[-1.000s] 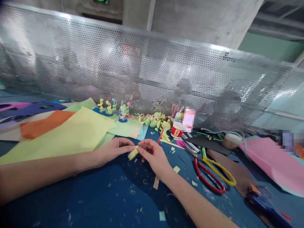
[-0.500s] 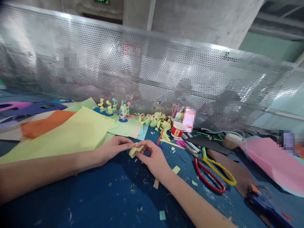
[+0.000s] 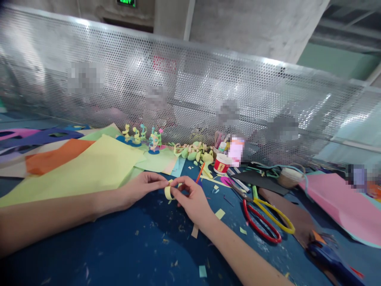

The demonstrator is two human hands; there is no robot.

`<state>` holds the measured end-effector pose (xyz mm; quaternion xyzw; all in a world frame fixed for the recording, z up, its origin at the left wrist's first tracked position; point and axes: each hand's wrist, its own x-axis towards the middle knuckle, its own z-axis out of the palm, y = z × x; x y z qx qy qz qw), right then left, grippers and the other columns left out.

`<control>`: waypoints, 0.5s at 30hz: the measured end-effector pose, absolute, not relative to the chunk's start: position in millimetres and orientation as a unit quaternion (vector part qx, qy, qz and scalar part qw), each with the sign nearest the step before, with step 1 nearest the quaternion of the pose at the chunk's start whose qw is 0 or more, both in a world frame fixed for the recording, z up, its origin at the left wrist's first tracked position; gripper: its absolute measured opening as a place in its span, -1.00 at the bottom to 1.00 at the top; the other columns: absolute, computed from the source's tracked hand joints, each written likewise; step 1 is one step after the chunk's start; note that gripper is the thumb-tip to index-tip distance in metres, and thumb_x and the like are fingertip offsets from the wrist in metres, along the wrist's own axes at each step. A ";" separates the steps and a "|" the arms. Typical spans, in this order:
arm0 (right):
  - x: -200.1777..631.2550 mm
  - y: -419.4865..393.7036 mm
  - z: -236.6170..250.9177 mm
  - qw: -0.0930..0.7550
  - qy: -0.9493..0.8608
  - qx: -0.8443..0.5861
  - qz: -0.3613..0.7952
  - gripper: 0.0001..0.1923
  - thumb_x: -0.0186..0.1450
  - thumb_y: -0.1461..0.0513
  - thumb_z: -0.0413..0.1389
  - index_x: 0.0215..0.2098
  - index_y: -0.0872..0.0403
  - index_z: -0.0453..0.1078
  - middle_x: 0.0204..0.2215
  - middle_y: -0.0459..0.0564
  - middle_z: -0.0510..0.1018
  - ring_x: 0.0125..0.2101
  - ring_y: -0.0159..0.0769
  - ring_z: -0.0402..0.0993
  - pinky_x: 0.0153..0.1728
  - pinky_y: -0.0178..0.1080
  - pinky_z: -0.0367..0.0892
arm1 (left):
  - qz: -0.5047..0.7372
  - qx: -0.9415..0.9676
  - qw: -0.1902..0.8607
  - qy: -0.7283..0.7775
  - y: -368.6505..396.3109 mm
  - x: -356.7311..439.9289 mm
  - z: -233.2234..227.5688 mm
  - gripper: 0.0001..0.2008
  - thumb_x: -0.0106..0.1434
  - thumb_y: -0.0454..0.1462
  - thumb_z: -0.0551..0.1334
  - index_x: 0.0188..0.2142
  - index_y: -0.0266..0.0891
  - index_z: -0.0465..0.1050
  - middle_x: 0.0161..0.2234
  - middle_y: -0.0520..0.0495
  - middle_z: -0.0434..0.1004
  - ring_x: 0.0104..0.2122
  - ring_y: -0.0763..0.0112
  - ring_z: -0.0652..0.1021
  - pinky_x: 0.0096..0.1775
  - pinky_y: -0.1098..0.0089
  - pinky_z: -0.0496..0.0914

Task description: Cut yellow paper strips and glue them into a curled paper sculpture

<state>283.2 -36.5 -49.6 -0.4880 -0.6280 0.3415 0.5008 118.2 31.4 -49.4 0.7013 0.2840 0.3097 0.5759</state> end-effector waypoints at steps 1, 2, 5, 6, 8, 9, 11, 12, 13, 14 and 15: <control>283.2 -36.9 -49.1 0.500 -0.627 -0.488 0.345 -0.86 0.15 0.15 0.08 -0.34 0.02 0.33 -0.54 -0.16 0.32 -0.58 -0.46 0.22 -0.61 -0.38 0.23 | 0.313 0.699 0.579 0.281 31.4 118.4 -49.8 -0.72 0.06 -0.07 0.21 -0.37 -0.22 0.50 -0.42 0.02 0.51 -0.41 0.44 0.44 -0.33 0.48 0.28; 283.5 -37.1 -48.9 0.500 -0.625 -0.488 0.348 -0.85 0.15 0.14 0.08 -0.34 0.02 0.32 -0.55 -0.17 0.33 -0.60 -0.46 0.22 -0.61 -0.38 0.22 | 0.314 0.698 0.581 0.278 31.4 118.6 -50.1 -0.72 0.06 -0.07 0.21 -0.36 -0.22 0.50 -0.42 0.02 0.51 -0.40 0.45 0.44 -0.32 0.48 0.28; 285.0 -36.5 -49.9 0.496 -0.624 -0.489 0.354 -0.85 0.17 0.14 0.07 -0.34 0.04 0.31 -0.55 -0.17 0.33 -0.63 -0.49 0.21 -0.61 -0.38 0.19 | 0.310 0.694 0.592 0.268 31.4 119.1 -50.5 -0.73 0.07 -0.08 0.22 -0.35 -0.21 0.51 -0.40 0.02 0.53 -0.39 0.44 0.46 -0.31 0.47 0.30; 285.6 -36.0 -50.8 0.495 -0.624 -0.490 0.354 -0.85 0.18 0.14 0.06 -0.34 0.04 0.30 -0.56 -0.17 0.32 -0.64 -0.49 0.21 -0.61 -0.38 0.19 | 0.310 0.692 0.595 0.267 31.5 119.1 -50.5 -0.73 0.06 -0.08 0.23 -0.35 -0.21 0.52 -0.40 0.01 0.53 -0.39 0.44 0.46 -0.30 0.46 0.30; 286.3 -34.7 -52.9 0.500 -0.622 -0.485 0.357 -0.86 0.18 0.16 0.06 -0.32 0.04 0.28 -0.56 -0.18 0.31 -0.63 -0.50 0.21 -0.61 -0.39 0.18 | 0.312 0.689 0.597 0.270 31.4 118.9 -50.3 -0.73 0.04 -0.09 0.24 -0.34 -0.21 0.53 -0.39 0.00 0.55 -0.37 0.42 0.48 -0.27 0.45 0.31; 286.5 -34.1 -53.9 0.505 -0.621 -0.479 0.360 -0.86 0.18 0.16 0.07 -0.31 0.04 0.27 -0.55 -0.18 0.31 -0.62 -0.49 0.21 -0.61 -0.39 0.19 | 0.314 0.687 0.596 0.273 31.4 118.8 -50.2 -0.74 0.03 -0.10 0.25 -0.34 -0.21 0.53 -0.38 0.00 0.55 -0.36 0.41 0.48 -0.26 0.44 0.31; 286.4 -33.2 -55.3 0.520 -0.615 -0.464 0.368 -0.84 0.16 0.18 0.09 -0.30 0.03 0.25 -0.51 -0.16 0.31 -0.59 -0.48 0.21 -0.61 -0.41 0.21 | 0.316 0.686 0.594 0.278 31.3 118.7 -50.3 -0.74 0.01 -0.11 0.27 -0.35 -0.21 0.53 -0.37 -0.01 0.56 -0.34 0.39 0.49 -0.24 0.44 0.32; 286.3 -33.0 -55.7 0.526 -0.612 -0.458 0.372 -0.82 0.16 0.18 0.10 -0.29 0.03 0.24 -0.48 -0.15 0.31 -0.58 -0.48 0.21 -0.62 -0.41 0.22 | 0.316 0.684 0.595 0.280 31.3 118.7 -50.4 -0.73 0.00 -0.11 0.28 -0.34 -0.21 0.53 -0.36 -0.02 0.56 -0.34 0.39 0.49 -0.24 0.43 0.32; 286.2 -32.8 -55.9 0.531 -0.609 -0.455 0.375 -0.81 0.15 0.18 0.10 -0.28 0.03 0.23 -0.45 -0.14 0.32 -0.57 -0.48 0.21 -0.62 -0.42 0.22 | 0.317 0.683 0.596 0.281 31.3 118.8 -50.7 -0.73 -0.01 -0.12 0.29 -0.34 -0.22 0.53 -0.35 -0.02 0.56 -0.33 0.38 0.50 -0.23 0.42 0.33; 286.1 -32.6 -55.8 0.533 -0.606 -0.454 0.377 -0.80 0.15 0.18 0.10 -0.26 0.02 0.23 -0.42 -0.12 0.32 -0.56 -0.48 0.21 -0.63 -0.42 0.22 | 0.317 0.682 0.596 0.281 31.5 119.0 -51.1 -0.72 -0.02 -0.12 0.30 -0.33 -0.23 0.53 -0.34 -0.03 0.56 -0.33 0.38 0.50 -0.22 0.42 0.33; 286.1 -32.5 -55.7 0.534 -0.604 -0.455 0.378 -0.79 0.15 0.19 0.10 -0.25 0.02 0.23 -0.40 -0.12 0.33 -0.56 -0.48 0.21 -0.63 -0.42 0.22 | 0.317 0.680 0.598 0.282 31.7 119.3 -51.5 -0.71 -0.04 -0.13 0.31 -0.32 -0.23 0.52 -0.34 -0.04 0.56 -0.32 0.37 0.50 -0.21 0.41 0.33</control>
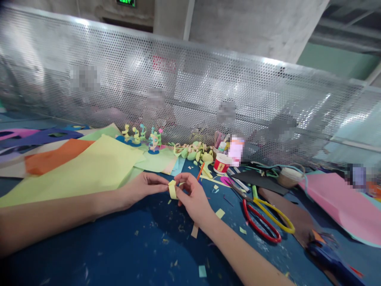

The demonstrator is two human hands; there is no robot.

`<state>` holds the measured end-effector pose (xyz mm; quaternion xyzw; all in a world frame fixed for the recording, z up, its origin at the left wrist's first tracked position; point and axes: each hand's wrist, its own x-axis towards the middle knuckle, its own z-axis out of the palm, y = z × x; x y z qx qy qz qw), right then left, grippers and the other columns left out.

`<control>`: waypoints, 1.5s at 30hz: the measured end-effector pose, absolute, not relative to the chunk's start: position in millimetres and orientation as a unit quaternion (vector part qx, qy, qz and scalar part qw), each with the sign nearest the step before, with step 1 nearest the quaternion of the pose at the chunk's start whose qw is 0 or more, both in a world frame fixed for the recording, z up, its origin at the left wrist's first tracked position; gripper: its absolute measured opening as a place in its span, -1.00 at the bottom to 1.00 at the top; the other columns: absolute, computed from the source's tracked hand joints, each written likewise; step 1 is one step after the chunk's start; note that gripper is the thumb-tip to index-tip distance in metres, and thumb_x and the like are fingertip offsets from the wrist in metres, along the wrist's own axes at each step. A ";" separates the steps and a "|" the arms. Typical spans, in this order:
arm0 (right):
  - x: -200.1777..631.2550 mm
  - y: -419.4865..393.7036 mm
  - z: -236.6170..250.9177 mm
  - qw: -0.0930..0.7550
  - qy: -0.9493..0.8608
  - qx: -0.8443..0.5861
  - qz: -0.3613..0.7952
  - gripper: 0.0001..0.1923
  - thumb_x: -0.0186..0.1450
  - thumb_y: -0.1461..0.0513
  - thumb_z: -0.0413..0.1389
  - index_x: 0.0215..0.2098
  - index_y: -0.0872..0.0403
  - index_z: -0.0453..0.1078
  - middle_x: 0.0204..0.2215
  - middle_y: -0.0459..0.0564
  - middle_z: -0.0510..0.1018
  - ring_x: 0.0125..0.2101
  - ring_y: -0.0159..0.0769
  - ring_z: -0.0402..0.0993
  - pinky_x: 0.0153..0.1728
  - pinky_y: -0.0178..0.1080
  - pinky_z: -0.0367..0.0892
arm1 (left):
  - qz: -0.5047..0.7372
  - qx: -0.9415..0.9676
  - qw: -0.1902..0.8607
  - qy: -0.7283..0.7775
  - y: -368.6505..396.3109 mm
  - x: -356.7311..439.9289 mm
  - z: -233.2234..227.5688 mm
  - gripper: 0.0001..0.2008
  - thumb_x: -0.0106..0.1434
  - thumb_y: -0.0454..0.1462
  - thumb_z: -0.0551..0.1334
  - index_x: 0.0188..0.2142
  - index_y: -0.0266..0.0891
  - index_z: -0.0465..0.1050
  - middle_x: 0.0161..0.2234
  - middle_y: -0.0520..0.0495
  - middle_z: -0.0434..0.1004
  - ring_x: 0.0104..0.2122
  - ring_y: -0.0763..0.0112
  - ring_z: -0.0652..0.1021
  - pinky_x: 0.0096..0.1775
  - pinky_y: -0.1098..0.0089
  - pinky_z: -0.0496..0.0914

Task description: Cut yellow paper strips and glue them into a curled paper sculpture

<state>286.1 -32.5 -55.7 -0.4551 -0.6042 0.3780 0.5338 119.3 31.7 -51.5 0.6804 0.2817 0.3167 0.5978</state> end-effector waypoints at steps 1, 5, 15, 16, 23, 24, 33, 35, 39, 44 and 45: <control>286.1 -32.5 -55.5 0.532 -0.604 -0.457 0.379 -0.80 0.15 0.19 0.10 -0.25 0.02 0.24 -0.41 -0.12 0.34 -0.57 -0.49 0.21 -0.63 -0.42 0.22 | 0.317 0.679 0.600 0.281 31.9 119.6 -51.8 -0.70 -0.05 -0.14 0.31 -0.32 -0.24 0.52 -0.33 -0.04 0.56 -0.31 0.37 0.51 -0.20 0.40 0.33; 286.4 -32.2 -54.2 0.517 -0.603 -0.471 0.383 -0.83 0.16 0.18 0.09 -0.27 0.03 0.28 -0.50 -0.15 0.34 -0.61 -0.50 0.19 -0.63 -0.40 0.20 | 0.319 0.676 0.603 0.278 32.8 120.9 -52.7 -0.70 -0.07 -0.15 0.33 -0.33 -0.26 0.51 -0.33 -0.06 0.56 -0.31 0.37 0.51 -0.18 0.39 0.33; 287.0 -30.2 -55.4 0.514 -0.590 -0.485 0.392 -0.78 0.13 0.10 0.11 -0.40 0.09 0.30 -0.55 -0.17 0.34 -0.63 -0.51 0.23 -0.59 -0.38 0.21 | 0.334 0.682 0.582 0.291 33.6 121.0 -54.0 -0.77 -0.03 -0.14 0.30 -0.39 -0.23 0.51 -0.43 0.00 0.54 -0.40 0.40 0.50 -0.28 0.41 0.33; 287.1 -30.1 -55.3 0.511 -0.589 -0.490 0.389 -0.78 0.13 0.09 0.12 -0.41 0.09 0.30 -0.56 -0.17 0.34 -0.64 -0.51 0.23 -0.58 -0.38 0.20 | 0.332 0.684 0.582 0.290 33.6 120.9 -54.1 -0.77 -0.02 -0.15 0.29 -0.39 -0.23 0.51 -0.43 0.00 0.54 -0.40 0.41 0.49 -0.28 0.42 0.33; 286.1 -30.6 -52.1 0.494 -0.585 -0.511 0.391 -0.74 0.10 0.07 0.12 -0.39 0.11 0.35 -0.57 -0.16 0.37 -0.66 -0.51 0.22 -0.58 -0.37 0.17 | 0.331 0.698 0.568 0.284 33.1 120.7 -52.9 -0.75 -0.03 -0.14 0.30 -0.39 -0.24 0.49 -0.41 -0.01 0.53 -0.38 0.41 0.49 -0.27 0.42 0.33; 286.0 -30.6 -51.9 0.494 -0.584 -0.511 0.392 -0.74 0.10 0.07 0.12 -0.38 0.11 0.36 -0.58 -0.16 0.37 -0.66 -0.51 0.21 -0.58 -0.37 0.17 | 0.331 0.700 0.567 0.281 33.0 120.8 -52.8 -0.74 -0.04 -0.14 0.30 -0.38 -0.24 0.48 -0.40 -0.01 0.53 -0.37 0.41 0.49 -0.26 0.42 0.33; 286.2 -30.0 -54.7 0.504 -0.597 -0.472 0.409 -0.80 0.13 0.13 0.12 -0.34 0.08 0.32 -0.52 -0.14 0.36 -0.60 -0.48 0.23 -0.60 -0.38 0.20 | 0.332 0.706 0.552 0.295 32.6 121.2 -54.3 -0.75 -0.02 -0.12 0.28 -0.40 -0.24 0.48 -0.43 0.00 0.52 -0.40 0.42 0.49 -0.27 0.42 0.33; 286.4 -30.0 -55.2 0.508 -0.596 -0.466 0.412 -0.80 0.13 0.13 0.12 -0.34 0.07 0.31 -0.50 -0.14 0.36 -0.59 -0.48 0.23 -0.60 -0.39 0.21 | 0.326 0.714 0.545 0.295 32.5 121.4 -54.4 -0.75 -0.02 -0.13 0.28 -0.41 -0.25 0.48 -0.42 -0.01 0.52 -0.40 0.42 0.49 -0.27 0.43 0.33; 286.5 -30.5 -54.8 0.505 -0.590 -0.477 0.411 -0.81 0.13 0.13 0.11 -0.39 0.08 0.31 -0.55 -0.17 0.35 -0.65 -0.51 0.20 -0.61 -0.39 0.17 | 0.320 0.729 0.527 0.297 31.7 121.6 -52.7 -0.78 -0.01 -0.15 0.27 -0.42 -0.26 0.46 -0.42 -0.01 0.52 -0.38 0.42 0.49 -0.26 0.44 0.32; 285.0 -31.9 -51.8 0.503 -0.582 -0.486 0.414 -0.80 0.14 0.11 0.09 -0.38 0.08 0.32 -0.55 -0.18 0.34 -0.66 -0.51 0.19 -0.62 -0.39 0.14 | 0.323 0.738 0.515 0.292 30.2 120.4 -49.5 -0.79 0.02 -0.16 0.24 -0.40 -0.25 0.45 -0.40 -0.01 0.51 -0.37 0.41 0.48 -0.24 0.43 0.32; 285.0 -32.0 -51.5 0.502 -0.583 -0.487 0.414 -0.80 0.14 0.10 0.09 -0.38 0.08 0.32 -0.55 -0.18 0.33 -0.66 -0.51 0.18 -0.62 -0.39 0.14 | 0.322 0.739 0.514 0.293 29.8 120.3 -49.1 -0.78 0.02 -0.15 0.24 -0.40 -0.25 0.45 -0.40 -0.01 0.51 -0.37 0.41 0.48 -0.24 0.42 0.32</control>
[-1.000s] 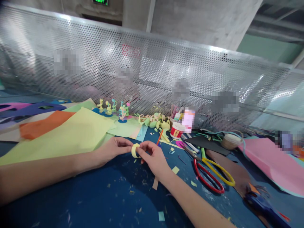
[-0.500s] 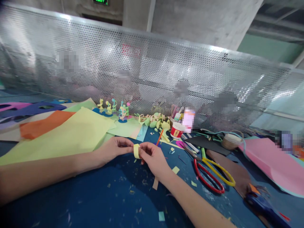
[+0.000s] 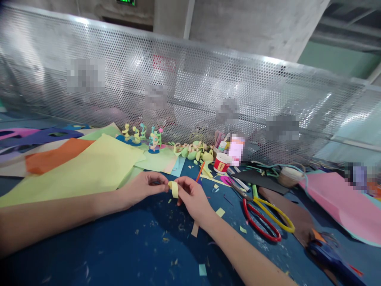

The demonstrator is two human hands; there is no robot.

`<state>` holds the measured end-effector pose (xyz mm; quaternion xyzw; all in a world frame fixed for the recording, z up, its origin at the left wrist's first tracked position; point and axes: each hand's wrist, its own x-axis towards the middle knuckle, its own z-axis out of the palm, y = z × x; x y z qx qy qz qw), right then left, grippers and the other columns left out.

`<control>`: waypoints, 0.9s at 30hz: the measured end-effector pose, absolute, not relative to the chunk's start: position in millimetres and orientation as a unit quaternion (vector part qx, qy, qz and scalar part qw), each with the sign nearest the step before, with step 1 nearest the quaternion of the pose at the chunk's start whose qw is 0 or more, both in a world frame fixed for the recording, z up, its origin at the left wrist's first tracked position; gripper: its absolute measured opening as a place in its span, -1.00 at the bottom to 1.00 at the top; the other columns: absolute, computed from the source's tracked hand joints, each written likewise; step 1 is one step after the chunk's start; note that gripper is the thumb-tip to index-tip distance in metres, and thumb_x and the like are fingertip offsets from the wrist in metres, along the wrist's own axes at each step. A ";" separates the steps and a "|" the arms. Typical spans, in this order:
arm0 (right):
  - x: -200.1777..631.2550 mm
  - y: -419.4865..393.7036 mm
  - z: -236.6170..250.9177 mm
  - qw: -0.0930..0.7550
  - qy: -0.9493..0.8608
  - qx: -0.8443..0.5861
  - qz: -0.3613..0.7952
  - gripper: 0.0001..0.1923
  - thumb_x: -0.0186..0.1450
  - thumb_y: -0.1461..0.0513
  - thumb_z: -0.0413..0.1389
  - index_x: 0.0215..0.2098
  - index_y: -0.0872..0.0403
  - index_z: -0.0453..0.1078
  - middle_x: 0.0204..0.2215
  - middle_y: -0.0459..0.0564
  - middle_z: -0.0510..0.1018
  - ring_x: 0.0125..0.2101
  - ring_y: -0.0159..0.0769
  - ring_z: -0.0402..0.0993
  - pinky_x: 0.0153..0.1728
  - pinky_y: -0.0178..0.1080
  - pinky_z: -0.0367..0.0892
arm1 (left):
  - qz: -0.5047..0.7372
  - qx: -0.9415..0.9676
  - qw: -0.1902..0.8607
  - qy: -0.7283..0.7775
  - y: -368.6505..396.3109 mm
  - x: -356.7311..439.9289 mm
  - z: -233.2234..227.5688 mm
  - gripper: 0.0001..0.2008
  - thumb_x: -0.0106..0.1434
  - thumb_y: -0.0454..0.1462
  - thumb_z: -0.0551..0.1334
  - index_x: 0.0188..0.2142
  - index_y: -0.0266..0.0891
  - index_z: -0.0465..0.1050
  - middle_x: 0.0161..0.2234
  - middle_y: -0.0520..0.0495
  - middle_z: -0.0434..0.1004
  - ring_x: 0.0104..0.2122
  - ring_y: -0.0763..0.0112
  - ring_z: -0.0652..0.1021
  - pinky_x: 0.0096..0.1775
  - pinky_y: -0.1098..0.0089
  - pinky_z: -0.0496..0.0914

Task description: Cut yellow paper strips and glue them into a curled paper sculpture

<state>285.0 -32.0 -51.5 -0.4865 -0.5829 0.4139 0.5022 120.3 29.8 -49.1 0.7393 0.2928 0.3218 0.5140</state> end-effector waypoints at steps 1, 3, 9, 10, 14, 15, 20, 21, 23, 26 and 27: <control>285.2 -32.1 -51.5 0.502 -0.584 -0.486 0.414 -0.79 0.14 0.09 0.09 -0.39 0.08 0.32 -0.55 -0.18 0.33 -0.66 -0.51 0.18 -0.62 -0.39 0.14 | 0.321 0.739 0.514 0.294 29.5 120.4 -48.7 -0.77 0.02 -0.14 0.24 -0.40 -0.25 0.45 -0.40 -0.01 0.51 -0.37 0.41 0.48 -0.24 0.41 0.32; 286.2 -31.8 -52.3 0.504 -0.586 -0.479 0.416 -0.79 0.14 0.10 0.09 -0.38 0.07 0.32 -0.56 -0.18 0.33 -0.66 -0.51 0.18 -0.61 -0.39 0.13 | 0.322 0.737 0.516 0.294 28.9 120.8 -48.2 -0.75 0.01 -0.12 0.24 -0.39 -0.25 0.44 -0.39 -0.01 0.50 -0.37 0.40 0.48 -0.24 0.40 0.32; 288.7 -30.9 -53.9 0.517 -0.581 -0.467 0.422 -0.84 0.12 0.14 0.13 -0.40 0.07 0.35 -0.59 -0.20 0.32 -0.64 -0.51 0.18 -0.60 -0.40 0.12 | 0.333 0.735 0.519 0.282 28.5 121.0 -47.8 -0.72 0.00 -0.09 0.26 -0.38 -0.25 0.43 -0.38 -0.01 0.48 -0.34 0.41 0.47 -0.21 0.41 0.31; 288.5 -30.9 -53.6 0.516 -0.579 -0.469 0.422 -0.84 0.11 0.14 0.13 -0.40 0.08 0.35 -0.58 -0.20 0.33 -0.64 -0.51 0.18 -0.61 -0.40 0.13 | 0.332 0.736 0.519 0.282 28.8 120.7 -48.2 -0.73 0.00 -0.09 0.26 -0.39 -0.25 0.43 -0.39 0.00 0.47 -0.34 0.42 0.46 -0.21 0.42 0.31; 287.4 -30.9 -52.7 0.517 -0.572 -0.478 0.421 -0.81 0.08 0.15 0.16 -0.36 0.07 0.37 -0.55 -0.18 0.36 -0.64 -0.52 0.19 -0.61 -0.40 0.13 | 0.326 0.738 0.521 0.277 29.6 120.0 -50.2 -0.74 0.02 -0.11 0.25 -0.40 -0.26 0.44 -0.40 -0.01 0.48 -0.37 0.43 0.46 -0.24 0.43 0.31; 287.1 -30.9 -52.5 0.517 -0.571 -0.481 0.419 -0.80 0.07 0.15 0.16 -0.36 0.07 0.37 -0.56 -0.18 0.36 -0.64 -0.52 0.19 -0.61 -0.40 0.13 | 0.325 0.739 0.521 0.278 29.5 120.1 -50.6 -0.74 0.02 -0.11 0.25 -0.40 -0.27 0.44 -0.40 -0.01 0.48 -0.38 0.43 0.46 -0.25 0.43 0.31; 285.8 -30.9 -51.3 0.513 -0.561 -0.497 0.418 -0.78 0.08 0.10 0.14 -0.41 0.09 0.37 -0.59 -0.18 0.34 -0.66 -0.52 0.20 -0.63 -0.40 0.14 | 0.318 0.748 0.511 0.278 27.4 120.5 -49.3 -0.73 0.03 -0.09 0.23 -0.40 -0.26 0.43 -0.40 -0.01 0.47 -0.39 0.43 0.45 -0.27 0.43 0.32; 285.8 -30.8 -51.2 0.513 -0.559 -0.498 0.420 -0.77 0.08 0.09 0.14 -0.42 0.10 0.37 -0.59 -0.18 0.34 -0.66 -0.52 0.20 -0.63 -0.40 0.14 | 0.319 0.752 0.507 0.275 26.8 120.5 -48.6 -0.74 0.04 -0.09 0.22 -0.40 -0.26 0.42 -0.40 0.00 0.46 -0.39 0.44 0.45 -0.27 0.43 0.32; 286.3 -30.5 -51.9 0.515 -0.555 -0.496 0.426 -0.77 0.08 0.09 0.14 -0.43 0.10 0.37 -0.60 -0.18 0.33 -0.67 -0.52 0.20 -0.64 -0.41 0.14 | 0.322 0.762 0.494 0.269 25.4 120.4 -46.8 -0.75 0.06 -0.10 0.21 -0.39 -0.25 0.42 -0.39 0.00 0.46 -0.38 0.44 0.45 -0.26 0.43 0.32; 288.5 -29.1 -55.1 0.517 -0.548 -0.490 0.439 -0.77 0.08 0.09 0.14 -0.45 0.11 0.38 -0.63 -0.18 0.32 -0.67 -0.52 0.19 -0.64 -0.41 0.13 | 0.321 0.775 0.476 0.263 23.7 120.4 -44.5 -0.78 0.08 -0.12 0.18 -0.37 -0.23 0.42 -0.37 0.01 0.45 -0.35 0.43 0.45 -0.24 0.43 0.31; 289.3 -28.6 -56.5 0.521 -0.543 -0.487 0.444 -0.77 0.09 0.09 0.12 -0.46 0.11 0.39 -0.64 -0.18 0.31 -0.67 -0.52 0.19 -0.64 -0.41 0.13 | 0.321 0.779 0.470 0.262 23.3 120.5 -44.0 -0.79 0.09 -0.14 0.18 -0.36 -0.23 0.42 -0.36 0.01 0.46 -0.34 0.43 0.45 -0.24 0.43 0.31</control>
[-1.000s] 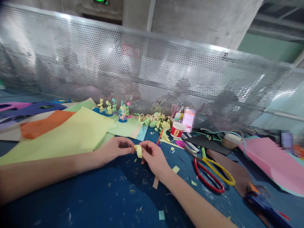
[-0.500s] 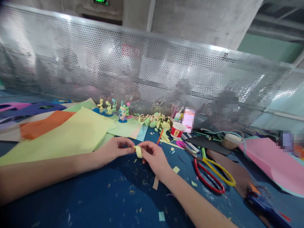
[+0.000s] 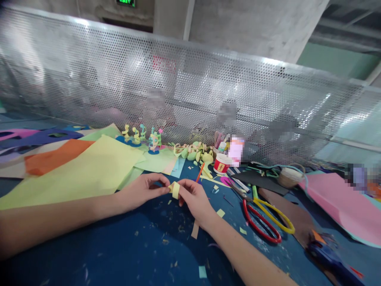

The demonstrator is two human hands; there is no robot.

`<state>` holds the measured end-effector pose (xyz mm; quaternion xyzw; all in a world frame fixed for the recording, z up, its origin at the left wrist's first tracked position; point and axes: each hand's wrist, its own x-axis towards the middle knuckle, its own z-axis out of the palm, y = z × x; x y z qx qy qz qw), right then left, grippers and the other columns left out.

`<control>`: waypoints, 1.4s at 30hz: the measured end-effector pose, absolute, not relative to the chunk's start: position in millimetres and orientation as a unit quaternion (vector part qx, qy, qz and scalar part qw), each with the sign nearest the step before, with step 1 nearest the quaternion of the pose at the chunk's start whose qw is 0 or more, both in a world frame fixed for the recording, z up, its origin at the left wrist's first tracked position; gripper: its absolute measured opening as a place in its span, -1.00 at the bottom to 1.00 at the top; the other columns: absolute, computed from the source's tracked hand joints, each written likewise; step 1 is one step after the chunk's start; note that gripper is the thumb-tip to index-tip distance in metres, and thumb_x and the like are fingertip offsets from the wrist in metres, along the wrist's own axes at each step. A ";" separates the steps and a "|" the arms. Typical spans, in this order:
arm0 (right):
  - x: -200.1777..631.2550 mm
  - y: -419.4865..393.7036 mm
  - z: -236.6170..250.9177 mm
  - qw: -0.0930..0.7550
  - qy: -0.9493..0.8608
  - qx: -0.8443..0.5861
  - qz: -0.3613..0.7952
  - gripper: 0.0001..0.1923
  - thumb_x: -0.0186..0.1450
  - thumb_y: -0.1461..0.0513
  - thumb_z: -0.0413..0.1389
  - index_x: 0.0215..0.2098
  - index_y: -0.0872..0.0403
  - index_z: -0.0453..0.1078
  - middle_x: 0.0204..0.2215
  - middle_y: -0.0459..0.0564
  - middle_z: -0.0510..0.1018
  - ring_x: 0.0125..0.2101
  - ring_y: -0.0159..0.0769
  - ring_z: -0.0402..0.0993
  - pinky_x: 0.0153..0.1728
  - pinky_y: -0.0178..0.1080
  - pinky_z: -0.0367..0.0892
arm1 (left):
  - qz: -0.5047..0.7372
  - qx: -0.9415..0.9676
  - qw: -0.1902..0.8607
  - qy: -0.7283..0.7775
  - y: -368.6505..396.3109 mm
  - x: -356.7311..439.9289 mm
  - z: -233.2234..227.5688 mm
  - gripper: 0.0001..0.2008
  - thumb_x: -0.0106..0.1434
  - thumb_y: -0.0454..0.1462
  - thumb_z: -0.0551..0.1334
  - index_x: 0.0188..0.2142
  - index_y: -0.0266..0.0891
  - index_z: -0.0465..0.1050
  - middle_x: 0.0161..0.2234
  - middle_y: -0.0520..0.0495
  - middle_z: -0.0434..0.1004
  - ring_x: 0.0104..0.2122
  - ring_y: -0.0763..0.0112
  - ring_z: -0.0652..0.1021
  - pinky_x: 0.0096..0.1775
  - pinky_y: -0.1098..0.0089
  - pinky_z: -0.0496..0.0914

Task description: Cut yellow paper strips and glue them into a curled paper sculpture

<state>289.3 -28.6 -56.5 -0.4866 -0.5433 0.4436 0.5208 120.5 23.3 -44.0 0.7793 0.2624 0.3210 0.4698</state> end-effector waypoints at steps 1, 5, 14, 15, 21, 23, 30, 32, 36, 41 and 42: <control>289.9 -28.0 -57.7 0.526 -0.537 -0.484 0.448 -0.75 0.11 0.08 0.11 -0.48 0.12 0.39 -0.65 -0.17 0.31 -0.67 -0.51 0.18 -0.64 -0.41 0.13 | 0.322 0.783 0.464 0.262 22.9 120.5 -43.6 -0.80 0.09 -0.15 0.18 -0.36 -0.22 0.42 -0.36 0.01 0.46 -0.33 0.43 0.45 -0.23 0.43 0.31; 290.2 -26.8 -58.1 0.551 -0.505 -0.476 0.463 -0.67 0.15 0.05 0.05 -0.57 0.13 0.37 -0.70 -0.15 0.31 -0.68 -0.48 0.19 -0.66 -0.41 0.13 | 0.330 0.785 0.456 0.259 21.8 120.7 -44.1 -0.82 0.11 -0.16 0.16 -0.38 -0.23 0.41 -0.36 0.01 0.45 -0.31 0.42 0.44 -0.21 0.43 0.31; 288.1 -28.5 -48.0 0.529 -0.495 -0.517 0.456 -0.43 0.15 -0.13 -0.06 -0.70 0.15 0.38 -0.73 -0.06 0.38 -0.74 -0.50 0.16 -0.72 -0.40 0.07 | 0.344 0.754 0.502 0.247 25.1 120.9 -46.2 -0.81 0.08 -0.15 0.20 -0.39 -0.25 0.40 -0.41 0.03 0.43 -0.38 0.46 0.43 -0.24 0.43 0.30; 287.9 -28.6 -48.4 0.524 -0.501 -0.521 0.450 -0.44 0.14 -0.12 -0.04 -0.70 0.15 0.37 -0.74 -0.07 0.36 -0.74 -0.51 0.16 -0.71 -0.40 0.08 | 0.347 0.745 0.511 0.252 26.3 120.7 -46.3 -0.80 0.07 -0.15 0.21 -0.39 -0.25 0.39 -0.42 0.03 0.43 -0.39 0.47 0.43 -0.24 0.43 0.30; 284.7 -32.6 -50.7 0.532 -0.569 -0.532 0.332 -0.70 0.11 0.03 0.11 -0.55 0.10 0.38 -0.62 -0.11 0.40 -0.60 -0.44 0.28 -0.54 -0.37 0.23 | 0.388 0.671 0.557 0.298 31.4 119.1 -48.1 -0.76 0.05 -0.12 0.22 -0.37 -0.25 0.37 -0.45 0.05 0.42 -0.43 0.48 0.43 -0.27 0.44 0.30; 283.4 -34.7 -51.0 0.535 -0.610 -0.520 0.267 -0.82 0.11 0.11 0.14 -0.40 0.06 0.40 -0.49 -0.09 0.46 -0.48 -0.38 0.36 -0.40 -0.32 0.29 | 0.383 0.678 0.554 0.293 31.2 119.0 -48.3 -0.77 0.05 -0.12 0.22 -0.38 -0.25 0.38 -0.46 0.06 0.42 -0.43 0.48 0.43 -0.28 0.44 0.29; 285.1 -34.9 -51.8 0.544 -0.661 -0.493 0.155 -0.89 0.17 0.20 0.09 -0.35 -0.01 0.45 -0.34 -0.04 0.46 -0.32 -0.30 0.40 -0.26 -0.25 0.32 | 0.338 0.740 0.522 0.257 28.7 119.8 -46.8 -0.78 0.08 -0.13 0.20 -0.39 -0.26 0.41 -0.43 0.01 0.45 -0.40 0.45 0.44 -0.26 0.43 0.29; 285.3 -34.4 -51.7 0.541 -0.662 -0.494 0.156 -0.90 0.17 0.20 0.10 -0.37 -0.01 0.45 -0.36 -0.05 0.46 -0.33 -0.30 0.40 -0.28 -0.25 0.32 | 0.334 0.746 0.515 0.258 29.0 120.1 -47.2 -0.78 0.09 -0.14 0.19 -0.38 -0.26 0.42 -0.42 0.00 0.46 -0.39 0.45 0.44 -0.26 0.43 0.30; 284.6 -34.1 -52.3 0.538 -0.659 -0.500 0.164 -0.90 0.15 0.18 0.11 -0.38 0.00 0.45 -0.37 -0.04 0.46 -0.36 -0.30 0.40 -0.31 -0.25 0.32 | 0.334 0.755 0.499 0.264 29.9 120.5 -49.0 -0.79 0.10 -0.15 0.19 -0.35 -0.26 0.42 -0.39 -0.01 0.46 -0.35 0.44 0.45 -0.23 0.43 0.30; 285.0 -33.9 -52.4 0.530 -0.660 -0.506 0.166 -0.88 0.15 0.16 0.12 -0.39 0.04 0.43 -0.39 -0.03 0.46 -0.37 -0.31 0.39 -0.33 -0.26 0.33 | 0.331 0.773 0.474 0.262 28.8 120.5 -49.3 -0.77 0.12 -0.15 0.16 -0.34 -0.26 0.43 -0.38 -0.01 0.47 -0.33 0.42 0.45 -0.20 0.41 0.31; 285.2 -33.9 -52.1 0.528 -0.661 -0.507 0.163 -0.87 0.15 0.16 0.11 -0.39 0.04 0.43 -0.40 -0.03 0.46 -0.38 -0.31 0.39 -0.33 -0.27 0.33 | 0.332 0.775 0.469 0.262 28.3 120.5 -49.2 -0.77 0.12 -0.14 0.16 -0.35 -0.27 0.43 -0.38 -0.01 0.46 -0.33 0.42 0.45 -0.21 0.41 0.32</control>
